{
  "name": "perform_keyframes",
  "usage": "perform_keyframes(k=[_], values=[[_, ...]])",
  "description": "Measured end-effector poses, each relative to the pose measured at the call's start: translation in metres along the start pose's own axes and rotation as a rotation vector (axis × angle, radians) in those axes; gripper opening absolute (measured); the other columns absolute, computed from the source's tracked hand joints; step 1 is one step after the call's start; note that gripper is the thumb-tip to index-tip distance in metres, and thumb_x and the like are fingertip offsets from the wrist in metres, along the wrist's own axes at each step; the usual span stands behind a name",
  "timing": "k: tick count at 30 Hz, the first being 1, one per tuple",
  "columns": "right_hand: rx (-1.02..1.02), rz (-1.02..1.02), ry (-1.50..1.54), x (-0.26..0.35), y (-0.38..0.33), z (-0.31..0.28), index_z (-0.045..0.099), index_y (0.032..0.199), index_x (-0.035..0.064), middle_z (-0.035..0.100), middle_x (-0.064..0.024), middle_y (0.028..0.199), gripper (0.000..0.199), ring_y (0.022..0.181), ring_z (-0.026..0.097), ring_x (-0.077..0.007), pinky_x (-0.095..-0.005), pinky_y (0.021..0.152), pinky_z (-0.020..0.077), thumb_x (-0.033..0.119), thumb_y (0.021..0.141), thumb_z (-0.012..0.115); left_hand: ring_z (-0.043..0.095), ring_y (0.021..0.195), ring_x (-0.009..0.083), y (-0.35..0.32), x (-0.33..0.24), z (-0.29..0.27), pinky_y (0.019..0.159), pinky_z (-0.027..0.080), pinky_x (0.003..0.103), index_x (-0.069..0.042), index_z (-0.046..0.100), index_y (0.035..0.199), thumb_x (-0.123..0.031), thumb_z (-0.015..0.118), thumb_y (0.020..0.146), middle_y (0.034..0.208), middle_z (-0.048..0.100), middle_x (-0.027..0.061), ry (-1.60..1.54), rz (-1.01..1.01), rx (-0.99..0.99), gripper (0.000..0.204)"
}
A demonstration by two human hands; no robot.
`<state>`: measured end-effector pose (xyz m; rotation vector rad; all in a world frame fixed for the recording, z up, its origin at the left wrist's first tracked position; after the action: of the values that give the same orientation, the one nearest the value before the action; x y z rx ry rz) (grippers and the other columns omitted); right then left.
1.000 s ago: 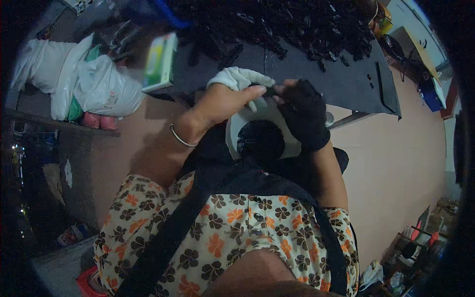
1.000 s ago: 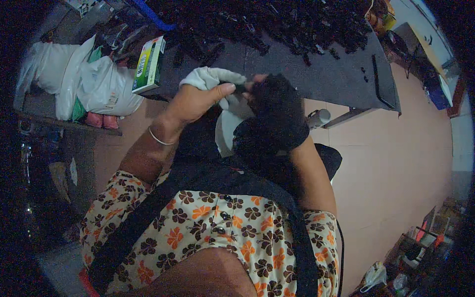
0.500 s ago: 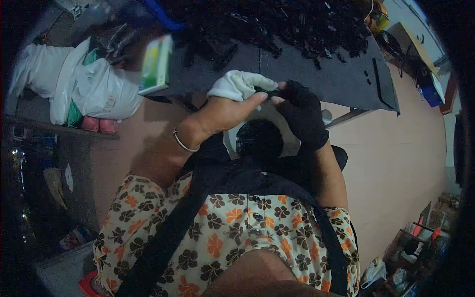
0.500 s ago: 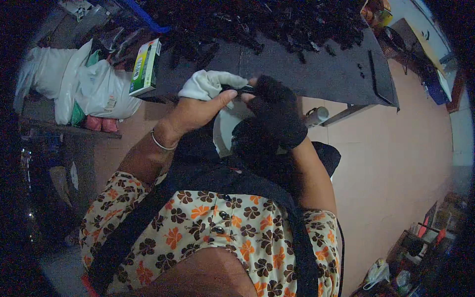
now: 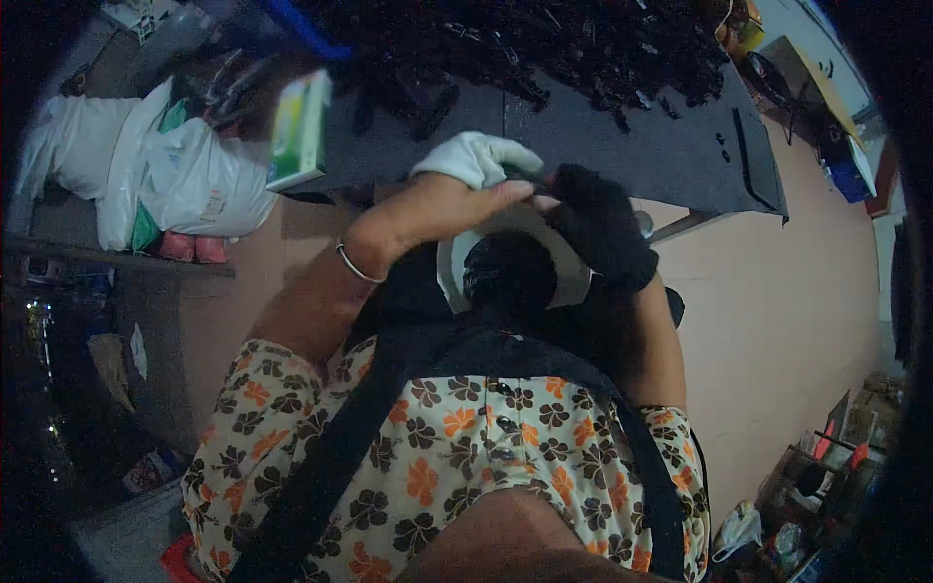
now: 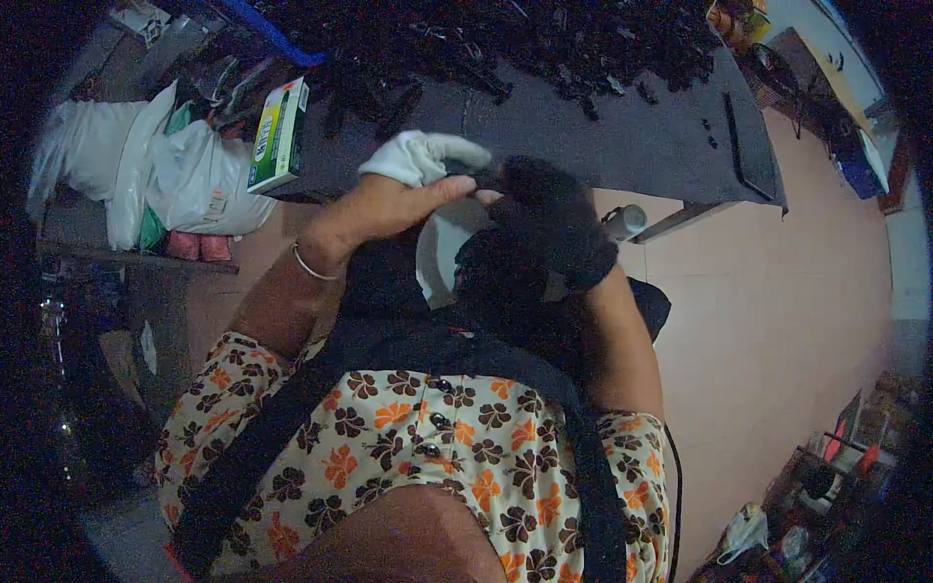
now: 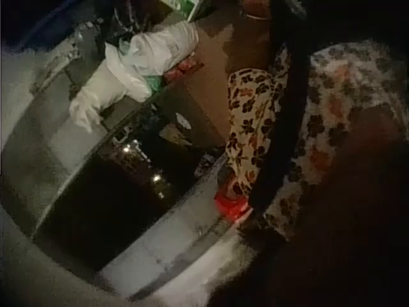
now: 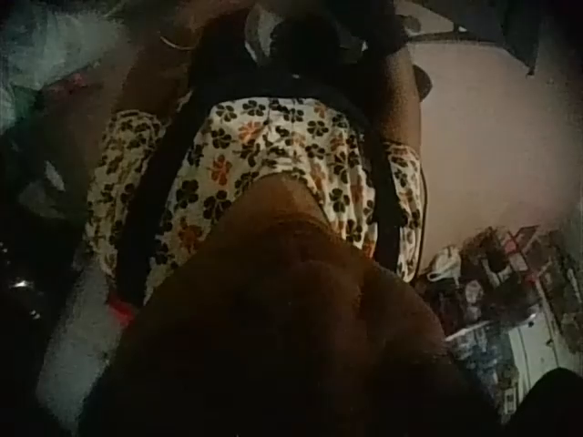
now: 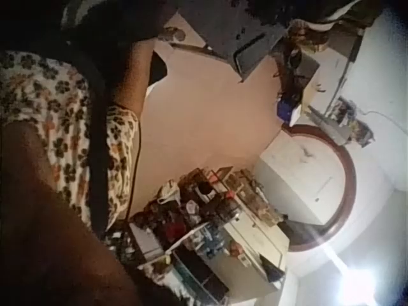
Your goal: The person is sorting or assembling small black mechanical components and placing them into a white bowl.
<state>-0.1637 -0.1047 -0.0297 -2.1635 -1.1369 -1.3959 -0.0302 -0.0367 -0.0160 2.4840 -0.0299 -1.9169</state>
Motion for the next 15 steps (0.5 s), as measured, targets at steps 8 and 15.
perform_keyframes(k=[8,15], values=[[-0.521,-0.023,-0.95,-0.012,0.044,-0.074,0.062,0.095,0.0026,0.062,-0.0163,0.086,0.027,0.08,0.06,-0.0348,-0.04,0.069,0.048,0.022,0.076,0.061,0.056,0.092,0.0303,0.086,-0.025,-0.046,0.073,0.048,0.04,-0.015,0.055,0.109,-0.01,0.058,0.071,0.095,0.06,0.0124,1.386,0.497,-0.378,0.038],[-0.419,-0.216,-0.763,-0.024,0.038,-0.062,0.061,0.098,0.0057,0.059,-0.0154,0.097,0.027,0.082,0.06,-0.0316,-0.0383,0.069,0.0486,0.012,0.072,0.063,0.061,0.078,0.0268,0.093,-0.015,-0.027,0.064,0.05,0.04,-0.016,0.06,0.101,-0.008,0.053,0.074,0.082,0.062,0.0114,1.375,0.35,-0.231,0.028]])
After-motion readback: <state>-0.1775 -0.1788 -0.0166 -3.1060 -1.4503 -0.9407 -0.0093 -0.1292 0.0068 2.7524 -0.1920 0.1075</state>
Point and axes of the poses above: each hand's wrist, its own y-axis towards the middle knuckle, its own z-axis out of the palm, x = y × z, the point moved 6 cm from there along y, towards the middle knuckle
